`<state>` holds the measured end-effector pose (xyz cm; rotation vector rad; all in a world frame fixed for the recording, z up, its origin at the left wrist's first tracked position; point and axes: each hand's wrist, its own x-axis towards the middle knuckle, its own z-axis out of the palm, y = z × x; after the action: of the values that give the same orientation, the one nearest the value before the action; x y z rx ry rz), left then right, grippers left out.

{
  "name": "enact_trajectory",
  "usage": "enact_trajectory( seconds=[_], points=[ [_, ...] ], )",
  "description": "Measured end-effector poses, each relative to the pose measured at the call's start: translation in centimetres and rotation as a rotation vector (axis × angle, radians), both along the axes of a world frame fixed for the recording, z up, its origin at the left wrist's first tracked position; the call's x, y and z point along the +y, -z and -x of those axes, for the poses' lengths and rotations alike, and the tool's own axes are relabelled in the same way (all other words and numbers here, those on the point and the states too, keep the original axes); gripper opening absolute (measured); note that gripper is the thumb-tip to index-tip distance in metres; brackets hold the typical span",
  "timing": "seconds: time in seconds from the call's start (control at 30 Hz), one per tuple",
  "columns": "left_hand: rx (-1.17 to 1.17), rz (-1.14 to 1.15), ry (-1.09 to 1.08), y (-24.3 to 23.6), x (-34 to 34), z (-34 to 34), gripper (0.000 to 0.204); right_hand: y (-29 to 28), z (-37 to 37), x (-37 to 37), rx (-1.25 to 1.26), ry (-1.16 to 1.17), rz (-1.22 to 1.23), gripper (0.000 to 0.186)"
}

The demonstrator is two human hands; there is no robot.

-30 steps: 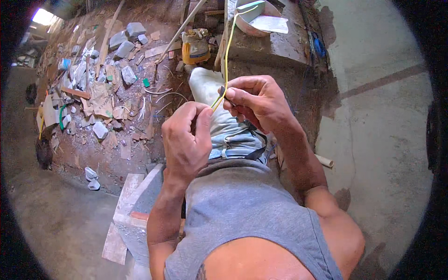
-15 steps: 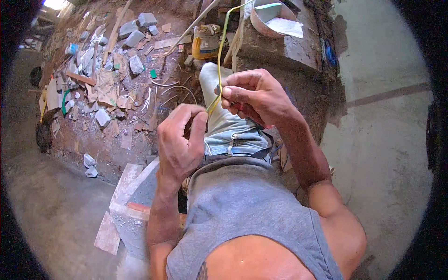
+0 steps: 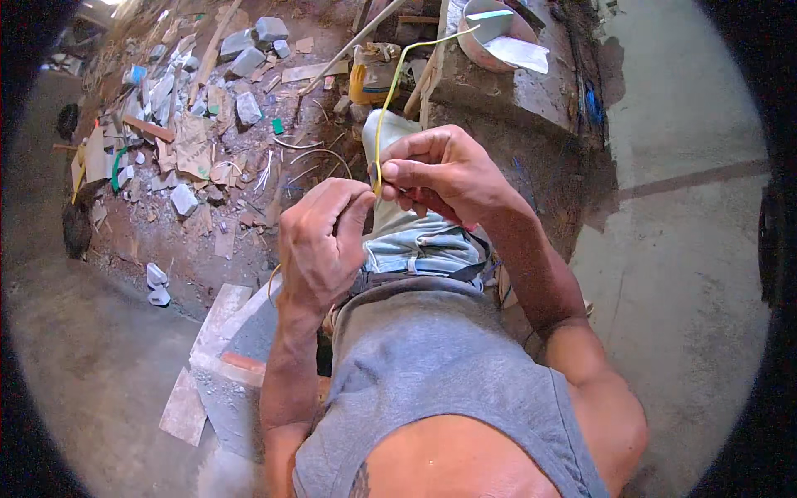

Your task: The person strips insulation from several colored wires using a tool and connects them into a power strip while wearing a tool belt.

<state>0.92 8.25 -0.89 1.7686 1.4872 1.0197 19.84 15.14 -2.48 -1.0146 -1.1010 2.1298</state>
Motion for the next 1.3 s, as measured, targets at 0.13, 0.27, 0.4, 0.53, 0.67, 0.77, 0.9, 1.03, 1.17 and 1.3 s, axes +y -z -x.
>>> enact_trajectory(
  seconds=[0.13, 0.27, 0.4, 0.53, 0.67, 0.77, 0.9, 1.03, 1.17, 1.3],
  points=[
    [0.016, -0.029, 0.000, 0.2, -0.3, 0.3, 0.006, 0.8, 0.0, 0.3, -0.037, -0.058, -0.031, 0.022],
    [0.025, 0.003, 0.001, 0.2, -0.9, 0.3, 0.006, 1.0, 0.2, 0.9, -0.108, -0.060, -0.070, 0.019],
    [0.040, 0.011, -0.002, 0.5, -1.4, 0.4, 0.005, -0.1, 0.3, 1.4, -0.108, -0.044, -0.017, 0.020],
    [0.021, -0.026, -0.003, 0.8, -1.9, 0.3, 0.006, 0.9, 0.3, 1.8, -0.103, -0.005, -0.046, 0.016],
    [0.018, 0.031, -0.022, 0.5, -2.5, 0.2, 0.006, 1.2, 0.3, 2.2, -0.013, 0.059, -0.033, 0.017],
    [0.018, 0.044, -0.028, 0.7, -2.9, 0.2, 0.006, 1.6, 0.3, 2.6, -0.029, 0.100, -0.045, 0.019],
    [0.021, 0.008, -0.031, 1.2, -3.5, 0.2, 0.006, 2.0, 0.0, 3.3, -0.021, 0.128, -0.063, 0.020],
    [0.007, 0.039, -0.035, 1.1, -3.9, 0.3, 0.006, 2.0, 0.0, 3.4, 0.005, 0.103, -0.084, 0.021],
    [0.007, 0.055, -0.032, 1.2, -4.2, 0.5, 0.008, 2.4, -0.2, 3.7, 0.056, 0.098, -0.074, 0.021],
    [-0.025, 0.100, -0.044, 1.1, -5.0, 0.4, 0.010, 3.0, -0.4, 4.3, 0.022, 0.175, -0.081, 0.020]
  ],
)
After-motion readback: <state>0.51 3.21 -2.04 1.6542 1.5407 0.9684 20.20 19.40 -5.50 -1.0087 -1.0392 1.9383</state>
